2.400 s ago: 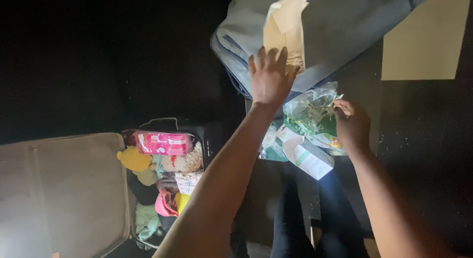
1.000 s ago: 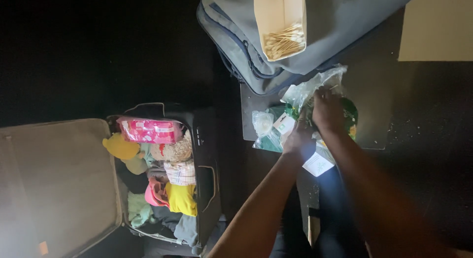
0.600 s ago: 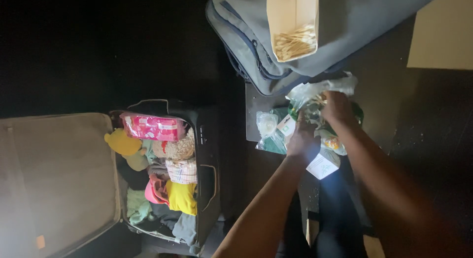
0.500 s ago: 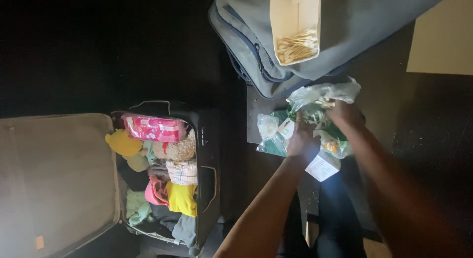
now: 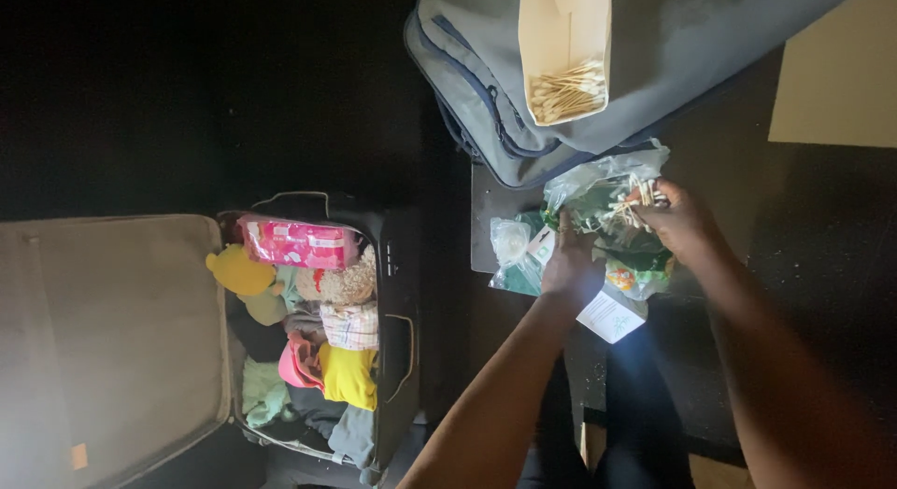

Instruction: The person packs clothes and small objects into a suitcase, and then transfers wooden sticks from a tray and a plastic bag into a different plastic bag.

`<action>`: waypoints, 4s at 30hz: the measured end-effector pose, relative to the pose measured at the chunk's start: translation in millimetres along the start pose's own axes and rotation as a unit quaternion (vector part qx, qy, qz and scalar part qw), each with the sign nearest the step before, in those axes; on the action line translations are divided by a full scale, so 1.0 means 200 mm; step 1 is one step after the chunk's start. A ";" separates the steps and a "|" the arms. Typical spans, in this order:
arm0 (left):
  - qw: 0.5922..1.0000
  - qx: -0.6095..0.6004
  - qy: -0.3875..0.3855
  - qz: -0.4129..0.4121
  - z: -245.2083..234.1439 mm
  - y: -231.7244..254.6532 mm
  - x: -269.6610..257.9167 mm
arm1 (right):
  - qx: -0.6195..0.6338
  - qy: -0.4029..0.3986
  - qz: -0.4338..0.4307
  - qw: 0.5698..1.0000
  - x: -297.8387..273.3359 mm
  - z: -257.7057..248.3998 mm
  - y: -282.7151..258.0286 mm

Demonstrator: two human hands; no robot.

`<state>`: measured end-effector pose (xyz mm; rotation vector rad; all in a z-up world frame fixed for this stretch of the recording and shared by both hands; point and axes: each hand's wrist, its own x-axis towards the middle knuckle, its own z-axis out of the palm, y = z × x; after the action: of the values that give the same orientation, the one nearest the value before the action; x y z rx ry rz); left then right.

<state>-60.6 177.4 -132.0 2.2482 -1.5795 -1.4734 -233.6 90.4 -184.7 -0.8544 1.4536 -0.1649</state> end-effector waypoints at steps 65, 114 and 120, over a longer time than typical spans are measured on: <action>0.900 -0.406 0.156 0.005 -0.31 0.31 -0.06 | 0.093 0.138 -0.079 0.983 -0.33 0.20 -0.05; 0.625 -0.703 -0.329 0.087 -0.99 0.77 -2.98 | -0.042 -0.051 -0.481 0.874 -3.41 0.19 -0.79; 0.539 -0.720 -0.409 0.155 -1.00 0.74 -3.04 | 0.127 -0.152 -0.350 0.915 -3.45 0.24 -0.78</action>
<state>-52.2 463.7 459.8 0.2753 -0.1243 -2.3172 -241.7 402.7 452.5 -1.0982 0.7632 -0.7123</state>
